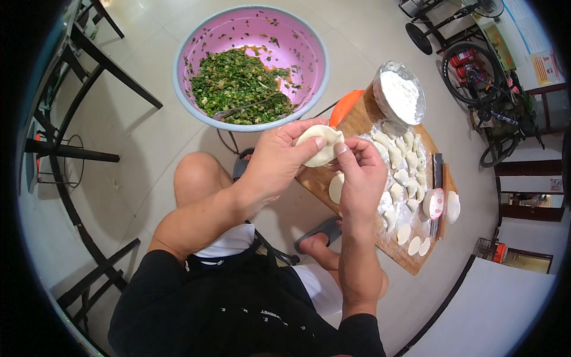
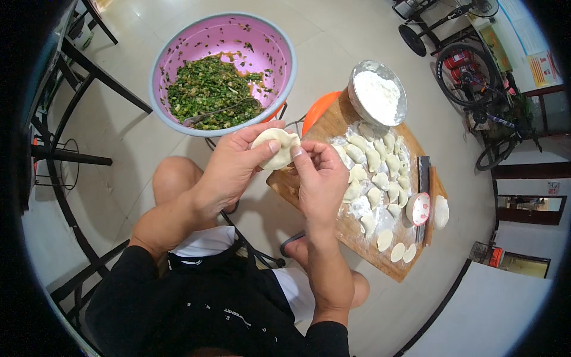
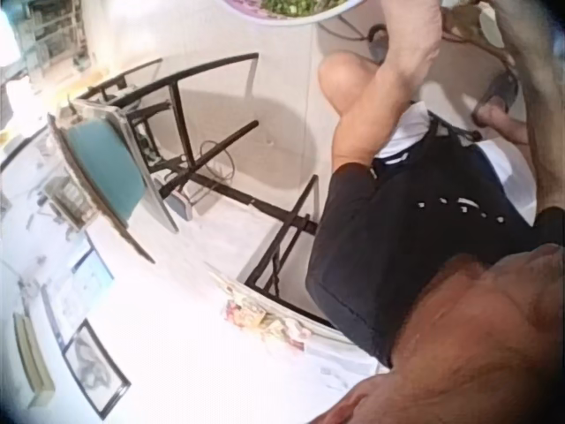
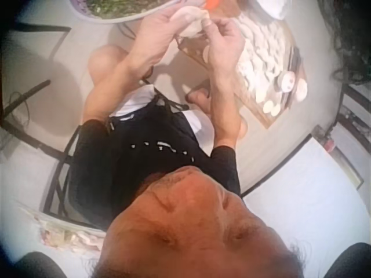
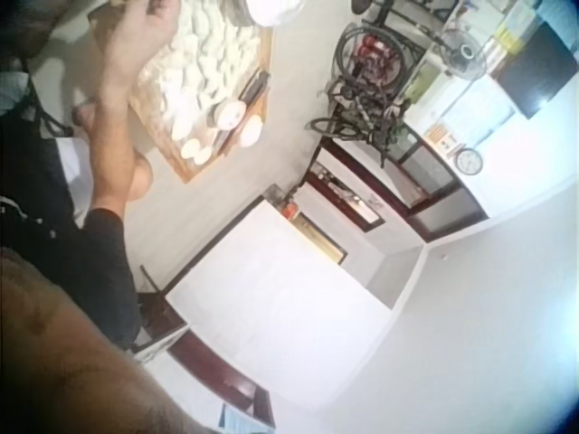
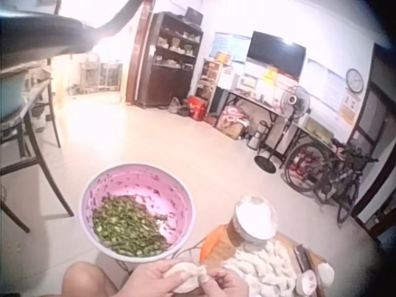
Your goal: The person sits at a low table and repeatedly scoops a green vegetable filling onto round dough wrappers using a spoon. They fold and pinch the edges to seal each dumpling, then place the finished units on a floured wooden board. The process continues with multiple dumplings being assembled and arranged in rows.
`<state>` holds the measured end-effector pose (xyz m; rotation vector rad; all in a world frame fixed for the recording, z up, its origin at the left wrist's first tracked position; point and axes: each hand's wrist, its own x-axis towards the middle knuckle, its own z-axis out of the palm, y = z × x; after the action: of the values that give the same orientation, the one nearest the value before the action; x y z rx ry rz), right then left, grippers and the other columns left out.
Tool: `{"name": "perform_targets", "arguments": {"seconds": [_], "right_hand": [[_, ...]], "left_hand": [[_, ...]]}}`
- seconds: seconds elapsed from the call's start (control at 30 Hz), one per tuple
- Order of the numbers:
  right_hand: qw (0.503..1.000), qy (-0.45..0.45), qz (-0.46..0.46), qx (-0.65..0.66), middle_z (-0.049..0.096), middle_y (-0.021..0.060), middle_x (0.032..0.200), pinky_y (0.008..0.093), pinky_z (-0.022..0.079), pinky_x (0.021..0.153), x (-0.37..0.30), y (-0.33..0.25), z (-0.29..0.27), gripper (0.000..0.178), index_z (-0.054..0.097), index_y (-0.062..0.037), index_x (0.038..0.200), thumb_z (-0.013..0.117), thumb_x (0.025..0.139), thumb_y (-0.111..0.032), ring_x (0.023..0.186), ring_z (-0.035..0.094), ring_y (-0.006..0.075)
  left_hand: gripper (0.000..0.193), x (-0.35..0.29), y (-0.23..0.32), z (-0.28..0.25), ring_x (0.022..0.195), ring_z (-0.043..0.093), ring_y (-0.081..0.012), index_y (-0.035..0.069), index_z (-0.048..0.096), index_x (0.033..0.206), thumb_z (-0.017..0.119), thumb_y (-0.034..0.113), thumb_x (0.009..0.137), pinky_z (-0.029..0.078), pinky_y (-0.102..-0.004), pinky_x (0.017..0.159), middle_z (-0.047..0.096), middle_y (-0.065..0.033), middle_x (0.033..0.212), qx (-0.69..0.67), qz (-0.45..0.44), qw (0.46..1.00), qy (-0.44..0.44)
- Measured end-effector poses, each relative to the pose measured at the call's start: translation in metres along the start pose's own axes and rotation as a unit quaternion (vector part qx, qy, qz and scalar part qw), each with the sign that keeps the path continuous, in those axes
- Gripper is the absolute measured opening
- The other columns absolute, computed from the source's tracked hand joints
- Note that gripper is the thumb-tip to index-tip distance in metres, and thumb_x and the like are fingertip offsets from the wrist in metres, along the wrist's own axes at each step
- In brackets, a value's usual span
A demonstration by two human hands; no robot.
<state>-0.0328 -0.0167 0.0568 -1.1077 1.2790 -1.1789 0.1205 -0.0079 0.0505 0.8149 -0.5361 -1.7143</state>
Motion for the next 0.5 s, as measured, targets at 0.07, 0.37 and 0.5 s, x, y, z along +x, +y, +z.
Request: {"name": "perform_targets", "arguments": {"seconds": [0.07, 0.37, 0.5], "right_hand": [[0.999, -0.011, -0.012, 0.041, 0.067, 0.0033, 0.084, 0.021, 0.05, 0.064, -0.001, -0.007, 0.005, 0.011, 0.066, 0.0026, 0.099, 0.069, 0.093, -0.006, 0.07, 0.061, 0.0079], [0.988, -0.121, 0.086, -0.046, 0.067, 0.0044, 0.08, 0.0215, 0.049, 0.06, 0.02, -0.014, 0.032, 0.013, 0.066, 0.0037, 0.095, 0.07, 0.09, -0.007, 0.066, 0.06, 0.0079], [0.979, -0.158, 0.087, -0.092, 0.066, 0.0018, 0.081, 0.0202, 0.046, 0.059, 0.021, -0.023, 0.041, 0.009, 0.068, 0.0009, 0.093, 0.07, 0.09, -0.007, 0.065, 0.058, 0.0063]], "left_hand": [[0.042, -0.003, 0.005, -0.001, 0.115, 0.063, -0.0194, -0.006, 0.049, 0.139, 0.057, 0.007, 0.1, 0.052, -0.0322, 0.099, 0.062, -0.0155, 0.131, 0.011, 0.011, 1.0, 0.012], [0.045, -0.018, -0.006, -0.036, 0.135, 0.046, -0.0245, -0.002, 0.038, 0.146, 0.039, 0.021, 0.108, 0.032, -0.0432, 0.119, 0.048, -0.0145, 0.145, -0.253, -0.011, 0.966, -0.061], [0.041, -0.026, -0.006, -0.045, 0.131, 0.052, -0.0222, -0.001, 0.042, 0.144, 0.044, 0.015, 0.107, 0.042, -0.0396, 0.112, 0.051, -0.0129, 0.142, -0.218, -0.031, 0.975, -0.034]]}}
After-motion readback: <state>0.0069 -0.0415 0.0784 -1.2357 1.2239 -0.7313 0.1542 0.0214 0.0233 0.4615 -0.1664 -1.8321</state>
